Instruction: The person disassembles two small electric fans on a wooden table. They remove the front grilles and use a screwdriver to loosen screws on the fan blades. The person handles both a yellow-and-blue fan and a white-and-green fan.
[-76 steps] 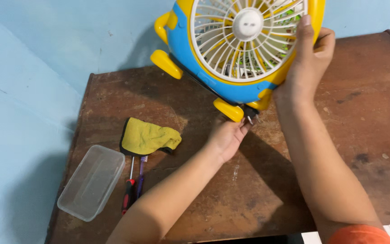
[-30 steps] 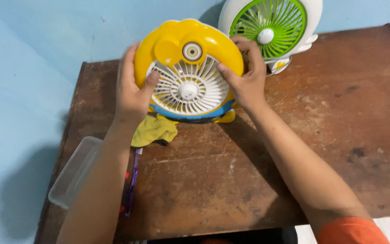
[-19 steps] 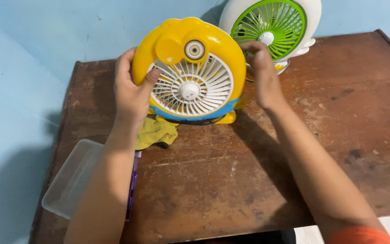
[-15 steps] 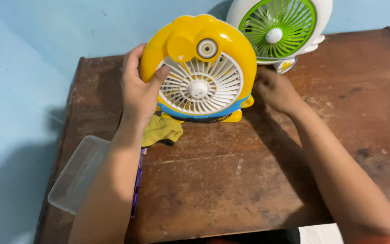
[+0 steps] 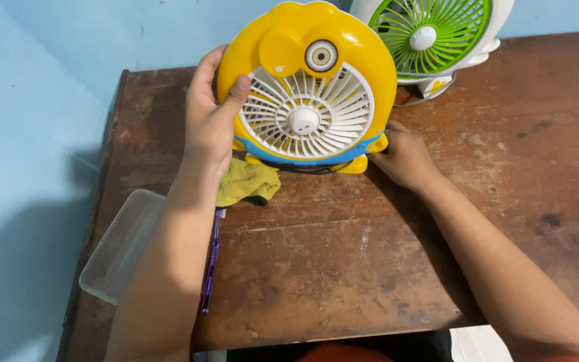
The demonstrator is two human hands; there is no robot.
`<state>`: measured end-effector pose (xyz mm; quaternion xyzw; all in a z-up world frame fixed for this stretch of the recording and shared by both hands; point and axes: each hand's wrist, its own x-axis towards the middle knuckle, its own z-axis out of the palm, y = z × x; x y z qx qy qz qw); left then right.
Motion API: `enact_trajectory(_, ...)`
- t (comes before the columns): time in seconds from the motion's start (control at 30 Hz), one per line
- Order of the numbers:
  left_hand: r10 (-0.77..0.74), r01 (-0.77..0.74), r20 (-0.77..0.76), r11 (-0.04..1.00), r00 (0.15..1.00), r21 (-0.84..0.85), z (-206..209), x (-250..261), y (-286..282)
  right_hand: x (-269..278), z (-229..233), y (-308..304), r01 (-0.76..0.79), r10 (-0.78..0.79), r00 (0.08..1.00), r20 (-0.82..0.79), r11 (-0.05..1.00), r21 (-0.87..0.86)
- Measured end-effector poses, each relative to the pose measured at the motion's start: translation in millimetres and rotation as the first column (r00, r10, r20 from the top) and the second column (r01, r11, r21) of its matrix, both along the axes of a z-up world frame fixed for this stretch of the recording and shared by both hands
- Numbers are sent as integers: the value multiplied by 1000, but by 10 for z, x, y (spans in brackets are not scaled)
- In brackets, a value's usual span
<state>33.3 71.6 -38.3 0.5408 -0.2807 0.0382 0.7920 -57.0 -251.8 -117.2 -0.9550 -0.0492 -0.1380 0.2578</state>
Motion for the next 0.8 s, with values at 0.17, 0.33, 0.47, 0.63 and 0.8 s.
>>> enact_trajectory(0.17, 28, -27, 2, 997, 1000, -66, -10, 22, -29, -49, 80, 55, -72, 73, 995, 68, 997, -14)
enact_trajectory(0.33, 102, -100, 10, 989, 995, -109, -64, 62, -42, -3, 73, 55, -86, 78, 984, 158, 996, 40)
enact_trajectory(0.47, 167, -163, 35, 980, 985, -113, -104, 80, -38, 37, -31, 81, -52, 40, 982, 187, 997, 61)
enact_trajectory(0.63, 176, -168, 43, 974, 983, -154, -159, 122, -19, 93, -138, 160, 13, -30, 978, 206, 997, 81)
enact_trajectory(0.8, 264, -255, 69, 959, 962, -121, -170, 135, 26, 126, -60, 306, -80, 50, 991, 121, 962, 261)
